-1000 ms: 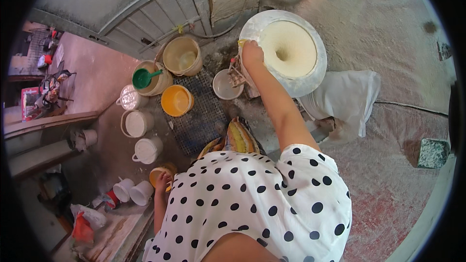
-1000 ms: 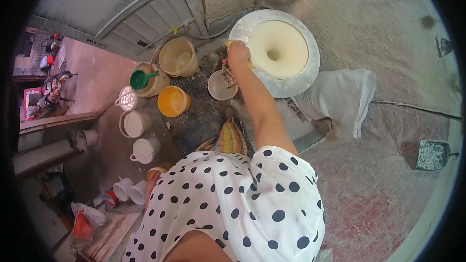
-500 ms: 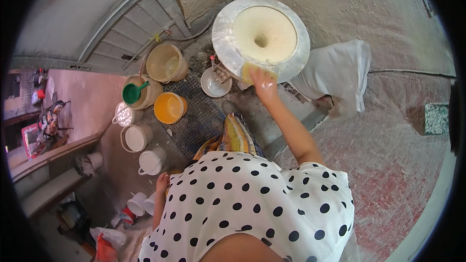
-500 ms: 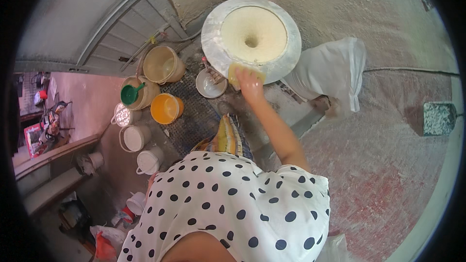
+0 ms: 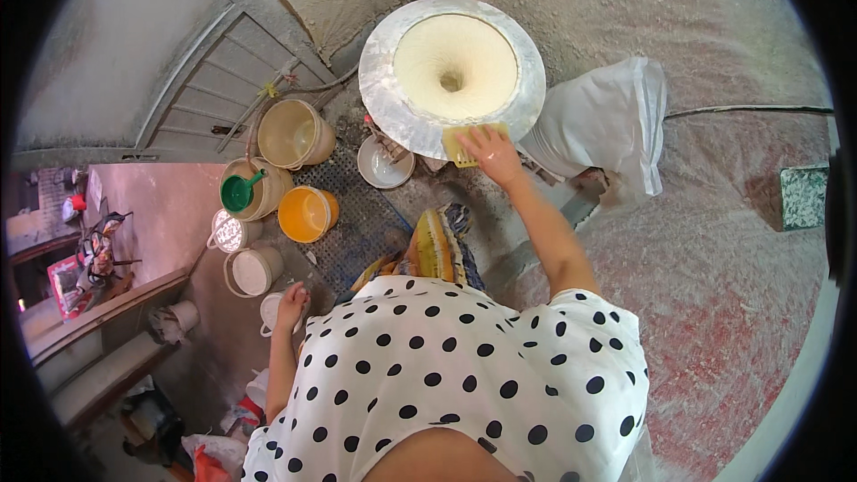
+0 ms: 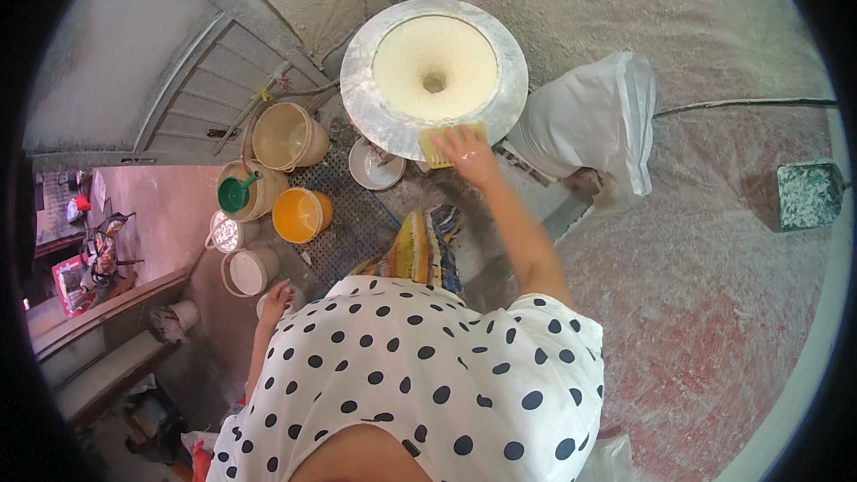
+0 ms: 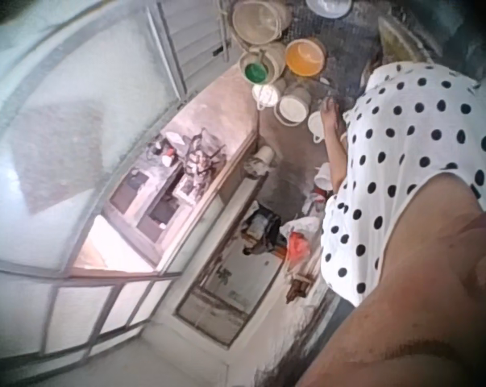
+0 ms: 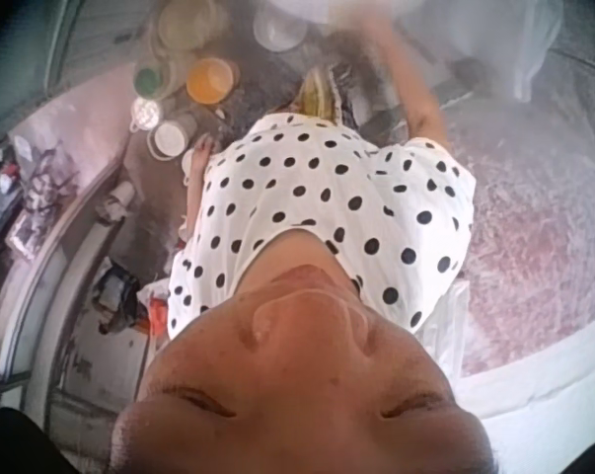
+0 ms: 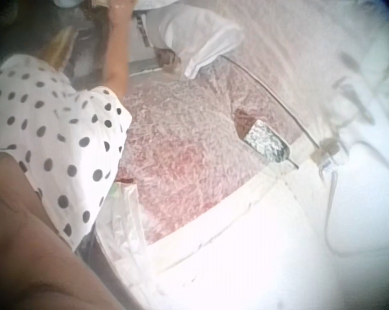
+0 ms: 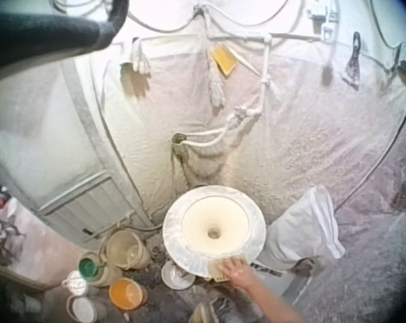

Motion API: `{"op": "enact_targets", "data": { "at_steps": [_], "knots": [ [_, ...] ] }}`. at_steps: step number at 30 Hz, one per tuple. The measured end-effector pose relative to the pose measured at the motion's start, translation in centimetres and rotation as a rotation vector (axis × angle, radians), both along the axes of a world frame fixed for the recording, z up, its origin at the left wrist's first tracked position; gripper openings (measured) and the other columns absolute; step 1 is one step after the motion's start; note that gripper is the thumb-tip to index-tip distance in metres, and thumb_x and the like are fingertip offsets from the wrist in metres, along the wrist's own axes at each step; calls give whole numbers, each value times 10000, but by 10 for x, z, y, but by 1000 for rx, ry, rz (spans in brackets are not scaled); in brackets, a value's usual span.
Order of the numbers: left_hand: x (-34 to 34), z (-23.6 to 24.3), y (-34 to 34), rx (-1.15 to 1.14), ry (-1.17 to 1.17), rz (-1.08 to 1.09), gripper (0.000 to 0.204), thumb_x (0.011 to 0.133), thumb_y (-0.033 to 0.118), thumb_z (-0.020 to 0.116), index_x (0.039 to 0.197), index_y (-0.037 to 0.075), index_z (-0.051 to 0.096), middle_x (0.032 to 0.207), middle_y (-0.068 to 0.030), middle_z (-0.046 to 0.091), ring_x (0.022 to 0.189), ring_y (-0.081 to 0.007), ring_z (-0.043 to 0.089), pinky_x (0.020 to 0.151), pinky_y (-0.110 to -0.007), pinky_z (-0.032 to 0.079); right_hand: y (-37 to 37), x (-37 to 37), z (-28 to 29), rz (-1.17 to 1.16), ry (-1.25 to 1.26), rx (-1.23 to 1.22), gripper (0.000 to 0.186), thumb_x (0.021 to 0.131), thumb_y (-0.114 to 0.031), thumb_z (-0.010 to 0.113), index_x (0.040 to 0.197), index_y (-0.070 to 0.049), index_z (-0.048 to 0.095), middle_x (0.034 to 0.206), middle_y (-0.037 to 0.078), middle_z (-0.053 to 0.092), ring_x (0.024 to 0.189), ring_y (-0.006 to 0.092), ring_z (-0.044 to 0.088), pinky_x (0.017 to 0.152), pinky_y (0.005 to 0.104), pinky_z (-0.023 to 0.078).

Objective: The person adds white powder into a ceramic mold using a scoop and then pours water from a green pitcher to mix the material inside the mold.

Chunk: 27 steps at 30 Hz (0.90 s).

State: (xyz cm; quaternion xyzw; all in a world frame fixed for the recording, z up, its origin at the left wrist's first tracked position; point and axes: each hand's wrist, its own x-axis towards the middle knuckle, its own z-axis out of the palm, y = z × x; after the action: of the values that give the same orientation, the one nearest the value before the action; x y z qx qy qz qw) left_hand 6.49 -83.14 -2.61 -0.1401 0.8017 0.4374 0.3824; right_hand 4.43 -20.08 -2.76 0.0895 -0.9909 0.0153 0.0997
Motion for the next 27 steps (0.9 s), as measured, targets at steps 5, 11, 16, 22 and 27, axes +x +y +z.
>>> {"op": "enact_targets", "data": {
  "at_steps": [5,11,16,22,27],
  "knots": [
    [-39,-1,51,-64,174,-196,433,982,300,537,1328,41,514,1015,-53,650,868,-144,624,782,-280,484,17,10,14,49,31,-105,589,786,-53,566,1356,-189,499,1227,101,576,1118,329,558,874,466,484],
    [-111,12,207,-66,356,-361,411,978,270,547,1312,30,523,1091,-124,627,990,-210,602,883,-304,464,60,-14,35,-86,228,-511,364,852,-49,542,1206,-72,622,1100,121,651,1018,327,618,891,378,495],
    [-173,-4,337,-194,664,-554,605,865,246,685,1368,10,445,1311,-205,521,1223,-336,500,1014,-379,408,136,-7,11,-881,28,-1761,257,853,-39,580,1099,5,642,898,123,664,768,219,668,640,314,522],
    [-206,6,452,-468,624,-597,954,690,342,830,1378,-106,346,1440,-302,365,1346,-407,358,1108,-412,323,176,-15,-66,-1086,-183,-2022,255,815,-29,642,1067,6,630,817,103,643,606,177,645,477,278,487],
    [-195,-20,452,-523,704,-554,1065,629,356,863,1388,-137,301,1465,-327,304,1355,-423,340,1121,-402,315,176,-52,-1,-1158,-96,-1985,219,823,-34,649,1038,-3,625,777,90,635,552,166,614,422,275,450]
  ]
}}
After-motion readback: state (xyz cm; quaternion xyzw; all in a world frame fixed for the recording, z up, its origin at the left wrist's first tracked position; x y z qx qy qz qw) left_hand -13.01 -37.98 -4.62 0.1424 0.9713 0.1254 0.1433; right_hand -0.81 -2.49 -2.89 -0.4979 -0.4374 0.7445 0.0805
